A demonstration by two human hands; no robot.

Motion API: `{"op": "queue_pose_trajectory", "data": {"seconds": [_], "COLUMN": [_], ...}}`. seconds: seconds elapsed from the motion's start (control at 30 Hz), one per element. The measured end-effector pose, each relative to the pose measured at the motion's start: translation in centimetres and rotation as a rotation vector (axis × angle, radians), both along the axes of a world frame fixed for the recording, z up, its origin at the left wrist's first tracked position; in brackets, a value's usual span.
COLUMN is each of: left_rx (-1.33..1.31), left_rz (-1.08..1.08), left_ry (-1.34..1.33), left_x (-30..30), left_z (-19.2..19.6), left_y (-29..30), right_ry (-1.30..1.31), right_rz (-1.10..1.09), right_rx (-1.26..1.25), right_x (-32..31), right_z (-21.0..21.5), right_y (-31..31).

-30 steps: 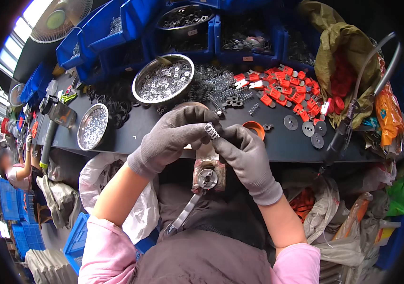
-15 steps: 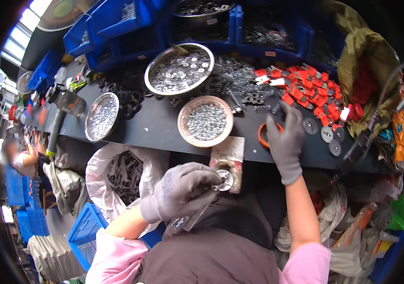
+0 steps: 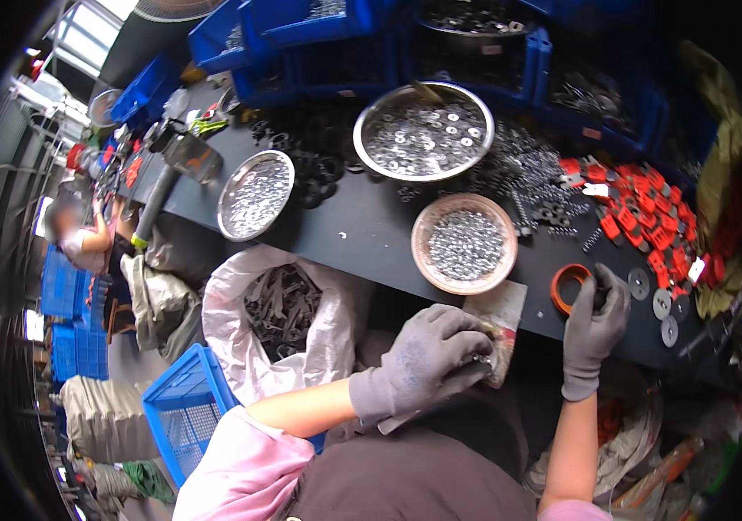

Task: The person assembles mechanical components including washers, gaskets, and metal tubes using a power drill and pliers.

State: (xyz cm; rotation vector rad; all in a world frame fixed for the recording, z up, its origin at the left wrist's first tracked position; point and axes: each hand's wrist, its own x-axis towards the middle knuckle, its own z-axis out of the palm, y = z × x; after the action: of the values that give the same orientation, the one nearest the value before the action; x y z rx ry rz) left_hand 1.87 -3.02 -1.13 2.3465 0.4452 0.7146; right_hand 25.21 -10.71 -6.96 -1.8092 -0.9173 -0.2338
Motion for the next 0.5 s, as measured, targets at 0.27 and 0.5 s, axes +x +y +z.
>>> {"op": "queue_pose_trajectory", "data": {"seconds": [0.27,0.5], "left_rx": [0.034,0.0], "left_rz": [0.159,0.131], "left_ry": [-0.07,-0.079], "left_x": [-0.1,-2.5], "left_z": [-0.9,0.2], "left_y": [-1.2,2.6], "right_ry": [0.008,0.036], "right_rz": [0.116,0.053], "right_rx": [-0.058,-0.073], "right_x": [-0.6,-0.8], "right_z": [0.1,0.1], "right_y": [0.7,0.4]}}
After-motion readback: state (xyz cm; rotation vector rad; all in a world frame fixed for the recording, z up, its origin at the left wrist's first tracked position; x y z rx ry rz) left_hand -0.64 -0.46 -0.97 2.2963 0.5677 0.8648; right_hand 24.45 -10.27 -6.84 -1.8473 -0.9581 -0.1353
